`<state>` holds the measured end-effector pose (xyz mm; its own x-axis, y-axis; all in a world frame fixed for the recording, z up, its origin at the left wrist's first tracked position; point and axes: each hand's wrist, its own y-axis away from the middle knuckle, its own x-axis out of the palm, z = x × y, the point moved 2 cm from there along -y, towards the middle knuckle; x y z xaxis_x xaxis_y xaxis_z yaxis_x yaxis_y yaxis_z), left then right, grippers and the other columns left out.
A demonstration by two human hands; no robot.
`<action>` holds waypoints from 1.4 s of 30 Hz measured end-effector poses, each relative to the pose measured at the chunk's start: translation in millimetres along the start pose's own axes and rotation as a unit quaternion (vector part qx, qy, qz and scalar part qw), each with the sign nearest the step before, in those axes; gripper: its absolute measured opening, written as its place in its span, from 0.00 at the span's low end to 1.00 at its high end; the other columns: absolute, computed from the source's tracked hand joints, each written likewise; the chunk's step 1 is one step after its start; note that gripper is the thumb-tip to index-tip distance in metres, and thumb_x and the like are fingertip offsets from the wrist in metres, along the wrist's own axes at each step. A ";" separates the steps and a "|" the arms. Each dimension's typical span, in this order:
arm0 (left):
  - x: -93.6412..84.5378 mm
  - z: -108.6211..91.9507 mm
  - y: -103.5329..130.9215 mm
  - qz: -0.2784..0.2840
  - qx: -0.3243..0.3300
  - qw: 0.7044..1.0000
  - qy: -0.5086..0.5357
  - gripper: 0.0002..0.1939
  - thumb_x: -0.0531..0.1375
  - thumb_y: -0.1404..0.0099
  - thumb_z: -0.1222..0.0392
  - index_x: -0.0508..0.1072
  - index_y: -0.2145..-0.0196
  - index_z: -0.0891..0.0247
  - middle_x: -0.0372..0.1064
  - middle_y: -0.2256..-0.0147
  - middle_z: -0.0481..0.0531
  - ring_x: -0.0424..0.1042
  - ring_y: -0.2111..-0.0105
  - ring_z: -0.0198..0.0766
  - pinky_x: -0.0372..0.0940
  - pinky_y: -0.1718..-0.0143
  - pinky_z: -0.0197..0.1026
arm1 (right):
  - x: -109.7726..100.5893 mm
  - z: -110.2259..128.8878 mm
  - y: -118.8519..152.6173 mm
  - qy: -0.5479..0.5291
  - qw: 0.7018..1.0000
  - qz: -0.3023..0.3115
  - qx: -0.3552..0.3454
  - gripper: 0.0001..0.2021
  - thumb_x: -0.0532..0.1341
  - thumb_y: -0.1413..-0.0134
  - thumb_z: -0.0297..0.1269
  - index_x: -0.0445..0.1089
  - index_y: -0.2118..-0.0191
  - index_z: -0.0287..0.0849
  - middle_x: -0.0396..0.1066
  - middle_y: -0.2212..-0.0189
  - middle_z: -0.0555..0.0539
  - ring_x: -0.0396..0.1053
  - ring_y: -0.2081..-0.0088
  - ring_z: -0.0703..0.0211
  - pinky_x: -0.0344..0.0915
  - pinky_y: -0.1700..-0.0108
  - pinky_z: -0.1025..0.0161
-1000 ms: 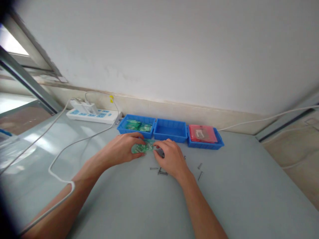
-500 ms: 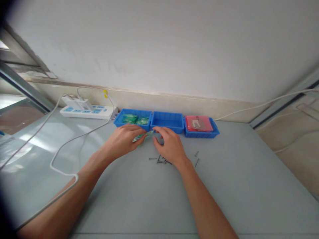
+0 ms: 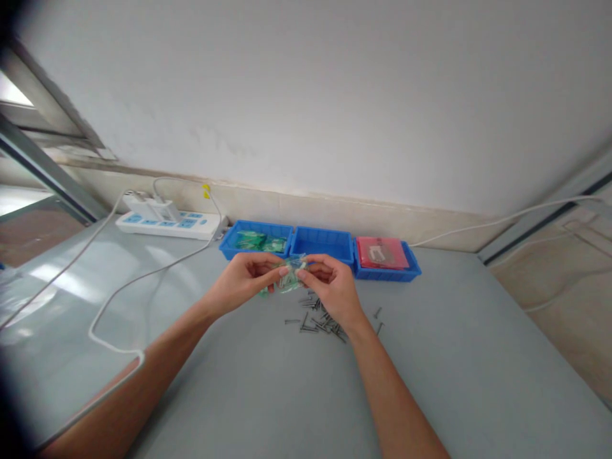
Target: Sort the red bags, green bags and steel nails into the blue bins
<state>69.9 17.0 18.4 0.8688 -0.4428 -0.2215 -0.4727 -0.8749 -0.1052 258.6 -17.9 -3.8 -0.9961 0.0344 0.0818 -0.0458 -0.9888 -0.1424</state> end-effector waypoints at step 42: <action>-6.9 -11.3 15.8 0.123 0.094 0.845 -0.511 0.21 0.63 0.43 0.63 0.78 0.51 0.59 0.77 0.52 0.56 0.78 0.55 0.50 0.72 0.53 0.46 | -19.5 1.8 13.0 0.409 0.882 0.020 -0.233 0.09 0.58 0.34 0.38 0.76 0.57 0.45 0.80 0.64 0.46 0.76 0.69 0.57 0.73 0.62 0.61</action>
<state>58.1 4.0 29.2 0.2045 -0.1214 -0.9713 -0.7185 -0.6925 -0.0647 277.6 -31.6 -5.5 -0.7108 0.2826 -0.6441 0.1545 -0.8306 -0.5350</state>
